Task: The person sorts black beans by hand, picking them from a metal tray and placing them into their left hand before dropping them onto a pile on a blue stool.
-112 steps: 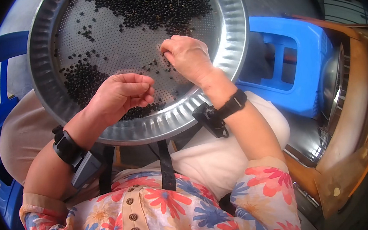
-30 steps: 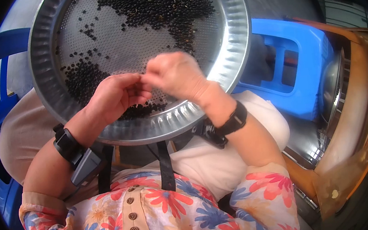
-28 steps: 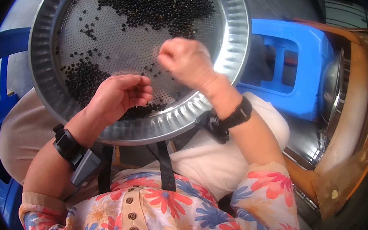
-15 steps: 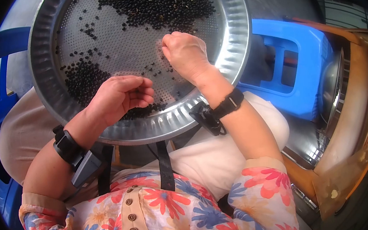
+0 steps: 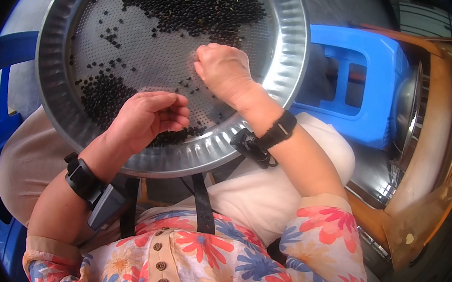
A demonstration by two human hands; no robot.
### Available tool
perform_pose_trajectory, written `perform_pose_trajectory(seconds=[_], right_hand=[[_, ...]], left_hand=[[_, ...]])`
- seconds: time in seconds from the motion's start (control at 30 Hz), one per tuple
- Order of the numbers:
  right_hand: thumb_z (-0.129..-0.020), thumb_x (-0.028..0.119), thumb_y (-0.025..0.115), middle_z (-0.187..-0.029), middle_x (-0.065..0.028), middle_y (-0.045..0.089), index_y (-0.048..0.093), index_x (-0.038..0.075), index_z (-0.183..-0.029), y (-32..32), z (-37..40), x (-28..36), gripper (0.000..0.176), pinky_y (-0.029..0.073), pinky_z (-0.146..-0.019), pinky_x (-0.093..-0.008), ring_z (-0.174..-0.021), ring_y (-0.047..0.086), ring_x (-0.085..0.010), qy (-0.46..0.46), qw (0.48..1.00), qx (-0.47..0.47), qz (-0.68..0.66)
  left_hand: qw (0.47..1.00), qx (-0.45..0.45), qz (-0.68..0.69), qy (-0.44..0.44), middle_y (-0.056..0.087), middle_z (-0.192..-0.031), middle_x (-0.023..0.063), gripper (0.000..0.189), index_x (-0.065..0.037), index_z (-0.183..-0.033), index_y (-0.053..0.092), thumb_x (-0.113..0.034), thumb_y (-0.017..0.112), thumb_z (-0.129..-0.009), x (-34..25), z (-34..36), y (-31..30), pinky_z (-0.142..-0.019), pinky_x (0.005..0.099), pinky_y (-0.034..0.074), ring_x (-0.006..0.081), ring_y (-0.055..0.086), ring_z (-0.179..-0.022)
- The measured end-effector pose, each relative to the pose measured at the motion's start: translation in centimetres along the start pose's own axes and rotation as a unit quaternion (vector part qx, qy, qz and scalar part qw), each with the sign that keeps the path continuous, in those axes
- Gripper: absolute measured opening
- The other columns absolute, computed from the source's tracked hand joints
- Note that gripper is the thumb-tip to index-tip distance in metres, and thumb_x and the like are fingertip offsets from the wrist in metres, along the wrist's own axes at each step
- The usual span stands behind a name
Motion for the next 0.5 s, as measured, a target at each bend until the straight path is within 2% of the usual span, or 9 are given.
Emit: perform_pose_trajectory(seconds=[0.23, 0.3, 0.33, 0.4, 0.43, 0.5], right_hand=[[-0.077, 0.019, 0.058, -0.072, -0.0077, 0.061, 0.059, 0.007, -0.071, 0.1, -0.2, 0.0, 0.013, 0.049, -0.062, -0.0385, -0.069, 0.061, -0.0267, 0.004, 1.0, -0.02, 0.003], [-0.076, 0.019, 0.058, -0.07, -0.0079, 0.06, 0.059, 0.007, -0.069, -0.3, 0.1, 0.3, 0.014, 0.049, -0.061, -0.0379, -0.066, 0.061, -0.0266, 0.013, 0.996, -0.021, -0.08], [-0.076, 0.019, 0.058, -0.07, -0.0079, 0.06, 0.059, 0.007, -0.069, -0.6, 0.3, 0.6, 0.014, 0.049, -0.061, -0.0379, -0.066, 0.061, -0.0266, 0.012, 0.997, -0.019, -0.08], [-0.075, 0.02, 0.059, -0.07, -0.0076, 0.059, 0.058, 0.008, -0.069, -1.3, 0.9, 2.2, 0.014, 0.048, -0.061, -0.0369, -0.068, 0.06, -0.0257, -0.014, 0.982, 0.014, -0.19], [-0.075, 0.02, 0.059, -0.07, -0.0076, 0.059, 0.058, 0.008, -0.069, -1.2, 1.6, 3.0, 0.014, 0.048, -0.061, -0.0369, -0.068, 0.06, -0.0257, -0.014, 0.982, 0.014, -0.19], [-0.075, 0.019, 0.06, -0.07, -0.0066, 0.058, 0.058, 0.009, -0.068, -1.2, 3.4, 5.9, 0.013, 0.047, -0.061, -0.0363, -0.069, 0.059, -0.0246, -0.166, 0.974, 0.038, -0.153]], left_hand=[[1.0, -0.002, -0.005, 0.008, 0.061, -0.083, 0.0115, 0.02, 0.006, -0.094, 0.058, -0.011, 0.046, -0.09, -0.1, -0.1, -0.1, -0.066, 0.0268, 0.052, 0.018, 0.062, -0.072], [1.0, -0.018, 0.005, 0.005, 0.062, -0.083, 0.0116, 0.021, 0.005, -0.094, 0.058, -0.011, 0.045, -0.09, -0.2, -0.1, -0.4, -0.066, 0.0268, 0.052, 0.0182, 0.062, -0.072], [0.999, -0.033, 0.016, 0.002, 0.062, -0.084, 0.0116, 0.023, 0.005, -0.094, 0.058, -0.012, 0.044, -0.091, -0.2, -0.2, -0.6, -0.066, 0.0268, 0.052, 0.0185, 0.062, -0.073], [0.999, -0.027, 0.035, 0.007, 0.062, -0.084, 0.0117, 0.024, 0.005, -0.095, 0.059, -0.012, 0.043, -0.091, -0.1, -0.6, -1.0, -0.066, 0.0268, 0.052, 0.0183, 0.062, -0.073], [0.998, -0.021, 0.051, 0.012, 0.063, -0.085, 0.0118, 0.025, 0.005, -0.095, 0.059, -0.013, 0.041, -0.091, -0.1, -0.7, -1.0, -0.067, 0.0268, 0.052, 0.0182, 0.062, -0.073], [0.999, -0.014, 0.049, 0.002, 0.063, -0.086, 0.012, 0.025, 0.005, -0.094, 0.059, -0.013, 0.041, -0.091, 0.2, -0.6, -0.5, -0.067, 0.0267, 0.052, 0.0177, 0.062, -0.073]])
Point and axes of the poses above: each hand's wrist, its own z-axis away from the middle knuckle, its own y-axis out of the palm, x = y × z, the point moved 5 cm from there along -z, towards the middle knuckle
